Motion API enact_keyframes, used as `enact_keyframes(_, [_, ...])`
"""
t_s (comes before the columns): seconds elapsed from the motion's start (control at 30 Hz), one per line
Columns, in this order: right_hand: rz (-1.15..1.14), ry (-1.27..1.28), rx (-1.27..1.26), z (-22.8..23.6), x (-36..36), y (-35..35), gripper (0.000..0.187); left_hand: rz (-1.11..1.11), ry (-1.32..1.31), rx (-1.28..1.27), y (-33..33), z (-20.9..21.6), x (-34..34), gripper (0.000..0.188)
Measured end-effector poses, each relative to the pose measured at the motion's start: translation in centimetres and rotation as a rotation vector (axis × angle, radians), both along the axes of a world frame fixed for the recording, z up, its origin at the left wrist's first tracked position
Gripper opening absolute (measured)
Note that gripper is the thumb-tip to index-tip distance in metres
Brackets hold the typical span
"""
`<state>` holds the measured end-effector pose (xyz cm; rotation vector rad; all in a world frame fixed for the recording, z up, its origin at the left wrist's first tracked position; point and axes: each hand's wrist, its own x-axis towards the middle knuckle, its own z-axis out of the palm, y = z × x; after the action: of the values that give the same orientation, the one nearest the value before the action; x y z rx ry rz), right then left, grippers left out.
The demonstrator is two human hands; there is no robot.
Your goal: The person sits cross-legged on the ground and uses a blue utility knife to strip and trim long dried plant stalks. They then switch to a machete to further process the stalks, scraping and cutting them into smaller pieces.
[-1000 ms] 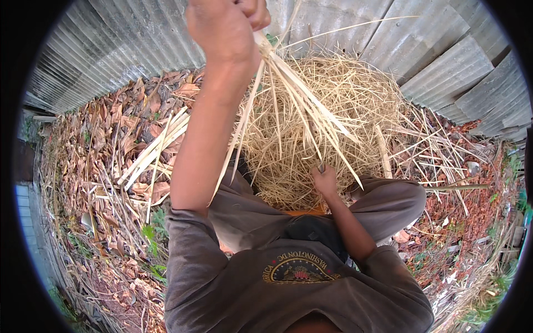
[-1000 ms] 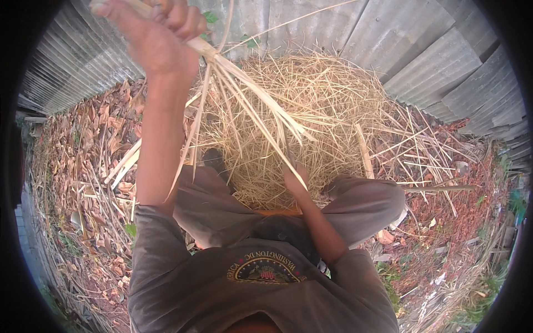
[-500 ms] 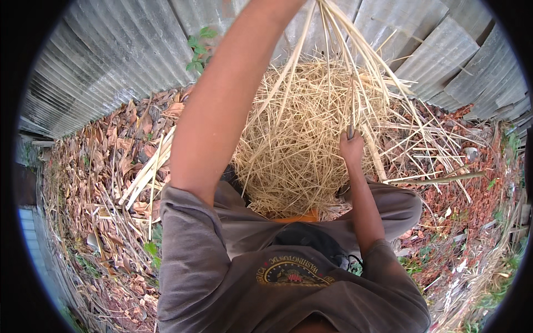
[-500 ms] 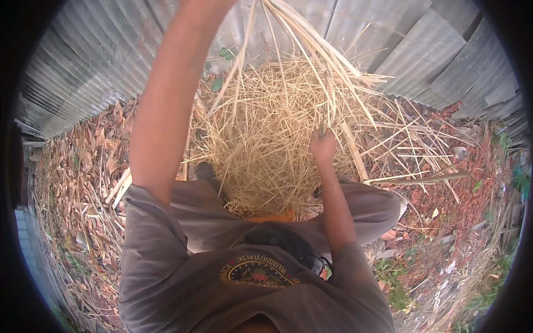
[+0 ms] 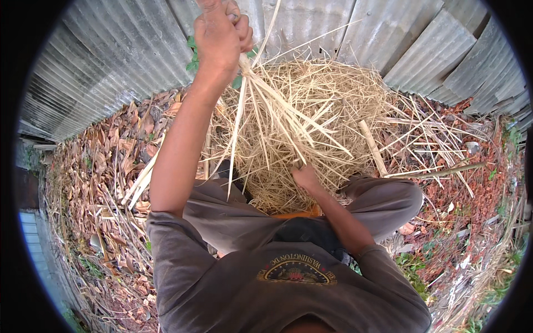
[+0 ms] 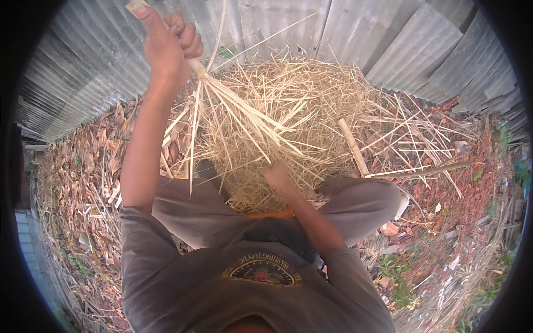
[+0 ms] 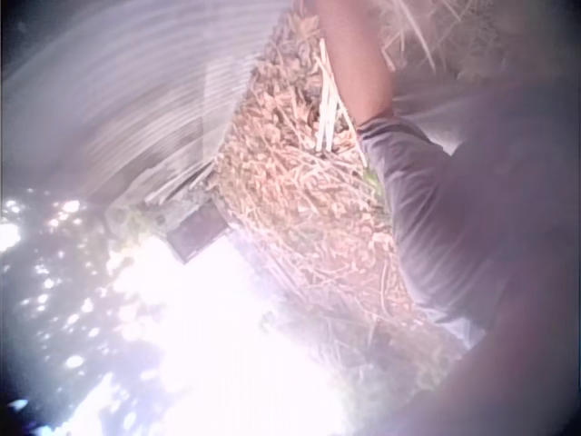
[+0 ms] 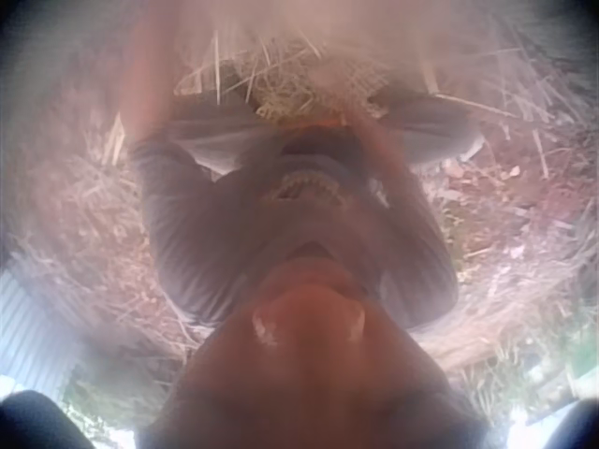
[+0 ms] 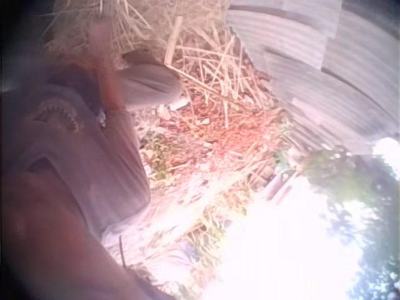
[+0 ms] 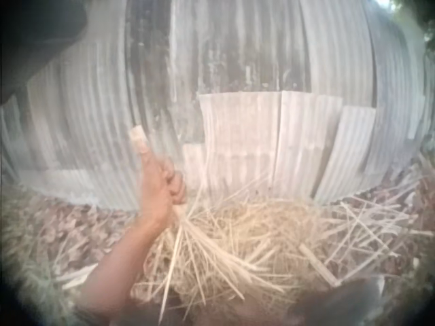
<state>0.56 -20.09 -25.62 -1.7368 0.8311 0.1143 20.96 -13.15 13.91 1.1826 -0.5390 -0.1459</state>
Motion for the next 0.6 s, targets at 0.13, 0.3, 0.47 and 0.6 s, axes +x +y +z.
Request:
enact_keyframes(0.13, [0.128, 0.057, 0.061, -0.7, 1.5, 3.6, 0.016, -0.198, -0.088, 0.087, 5.3, -1.1, 2.6, 0.074])
enact_keyframes(0.3, [-0.001, -0.034, -0.140, -0.6, -0.8, 0.5, 0.013, 0.016, 0.027, -0.103, 5.4, -1.1, 1.0, 0.072])
enact_keyframes(0.47, [-0.137, -0.271, -0.357, 2.7, -3.8, -0.7, 0.019, -0.248, 0.009, -0.152, 2.1, -3.5, 2.0, 0.067])
enact_keyframes(0.6, [-0.096, -0.294, -0.320, 1.9, -3.9, 1.1, 0.021, -0.122, 0.038, -0.147, -0.5, -7.7, 5.0, 0.064])
